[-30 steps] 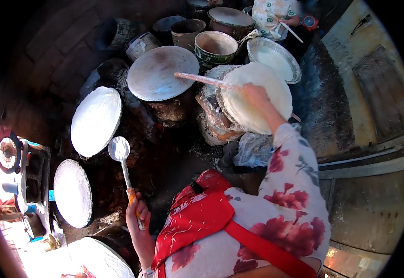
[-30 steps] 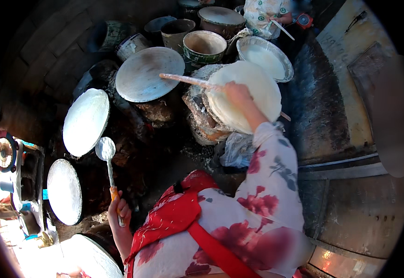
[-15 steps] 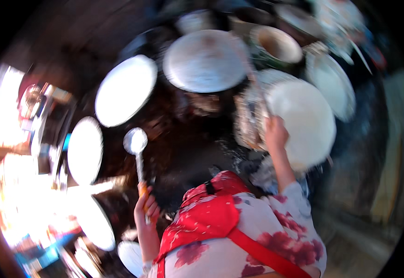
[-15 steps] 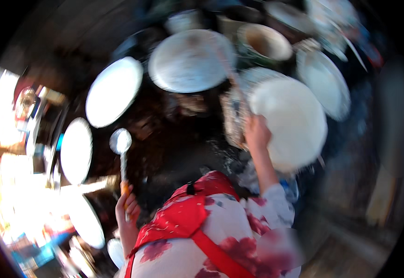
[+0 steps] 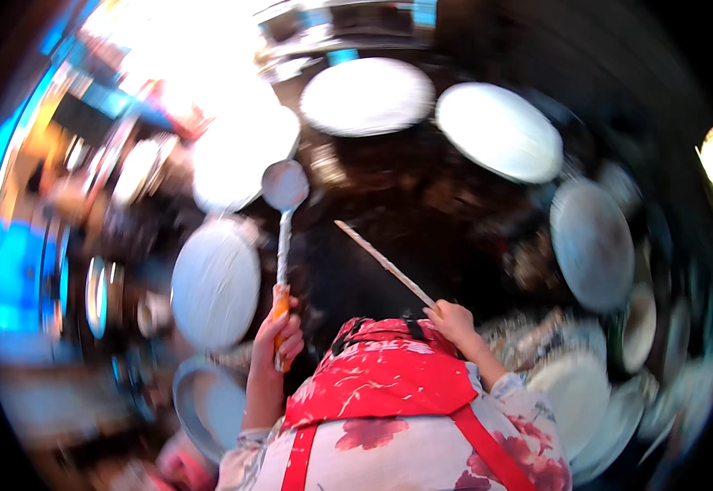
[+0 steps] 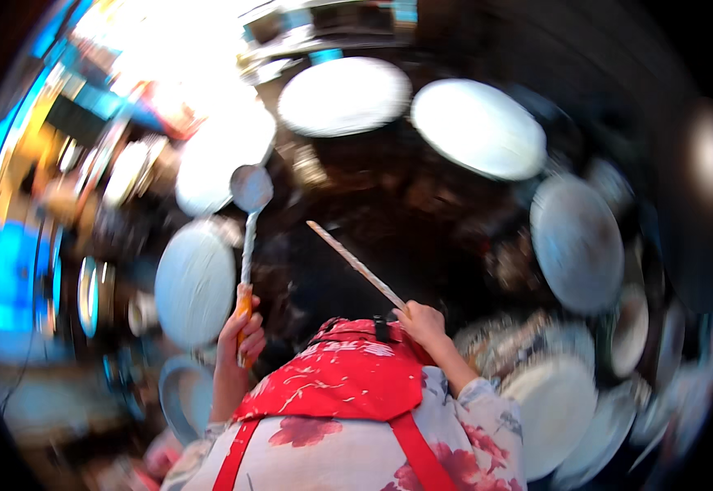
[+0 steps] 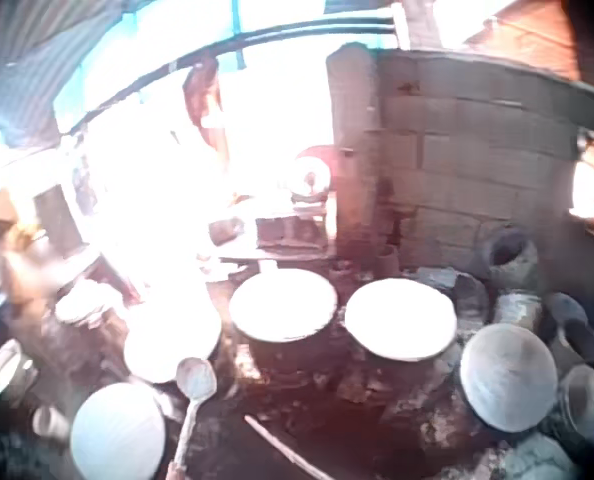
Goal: The person spreads batter onto a heated griddle with a stick, flips the resulting flatbread with a thin tool, and removes it by hand. They repeat this process across several griddles and wipe a griddle clean between uses.
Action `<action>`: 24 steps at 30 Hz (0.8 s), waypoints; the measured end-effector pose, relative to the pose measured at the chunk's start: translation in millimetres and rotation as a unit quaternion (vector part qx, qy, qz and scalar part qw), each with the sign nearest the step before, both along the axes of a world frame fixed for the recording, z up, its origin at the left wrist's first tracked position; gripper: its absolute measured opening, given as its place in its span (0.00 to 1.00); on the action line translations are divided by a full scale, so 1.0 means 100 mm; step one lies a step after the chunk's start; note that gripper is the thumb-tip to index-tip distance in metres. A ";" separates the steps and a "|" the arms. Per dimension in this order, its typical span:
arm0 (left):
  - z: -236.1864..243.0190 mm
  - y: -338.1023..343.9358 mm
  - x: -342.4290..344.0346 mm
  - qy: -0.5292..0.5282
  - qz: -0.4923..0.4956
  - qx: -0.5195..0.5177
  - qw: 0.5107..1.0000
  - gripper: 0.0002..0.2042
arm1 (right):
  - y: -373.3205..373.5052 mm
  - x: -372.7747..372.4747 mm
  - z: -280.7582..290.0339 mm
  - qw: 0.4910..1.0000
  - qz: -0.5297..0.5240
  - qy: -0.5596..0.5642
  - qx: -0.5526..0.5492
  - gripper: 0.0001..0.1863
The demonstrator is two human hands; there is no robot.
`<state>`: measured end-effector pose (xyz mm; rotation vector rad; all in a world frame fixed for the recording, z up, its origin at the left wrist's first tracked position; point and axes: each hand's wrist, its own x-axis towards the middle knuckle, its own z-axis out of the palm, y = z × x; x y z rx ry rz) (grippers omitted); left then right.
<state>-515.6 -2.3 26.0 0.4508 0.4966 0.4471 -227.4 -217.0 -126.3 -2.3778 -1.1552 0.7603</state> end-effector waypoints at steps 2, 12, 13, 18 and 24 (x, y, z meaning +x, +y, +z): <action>0.04 -0.20 -0.37 0.019 0.094 0.003 0.995 0.14 | 0.16 -0.08 0.01 0.997 0.077 -0.007 -0.011 0.22; -0.36 -1.76 -2.14 0.192 0.517 -0.038 0.834 0.15 | 0.44 -0.44 -0.65 0.915 0.398 -0.030 -0.051 0.20; -0.46 -1.88 -2.32 0.183 0.534 -0.053 0.824 0.14 | 0.48 -0.54 -0.67 0.909 0.413 -0.028 -0.051 0.20; -0.87 -2.21 -2.88 0.185 0.555 -0.108 0.804 0.12 | 0.89 -1.45 -0.58 0.876 0.479 -0.036 -0.029 0.21; -0.92 -2.27 -2.97 0.180 0.556 -0.128 0.801 0.11 | 1.10 -1.86 -0.28 0.863 0.504 -0.023 -0.003 0.21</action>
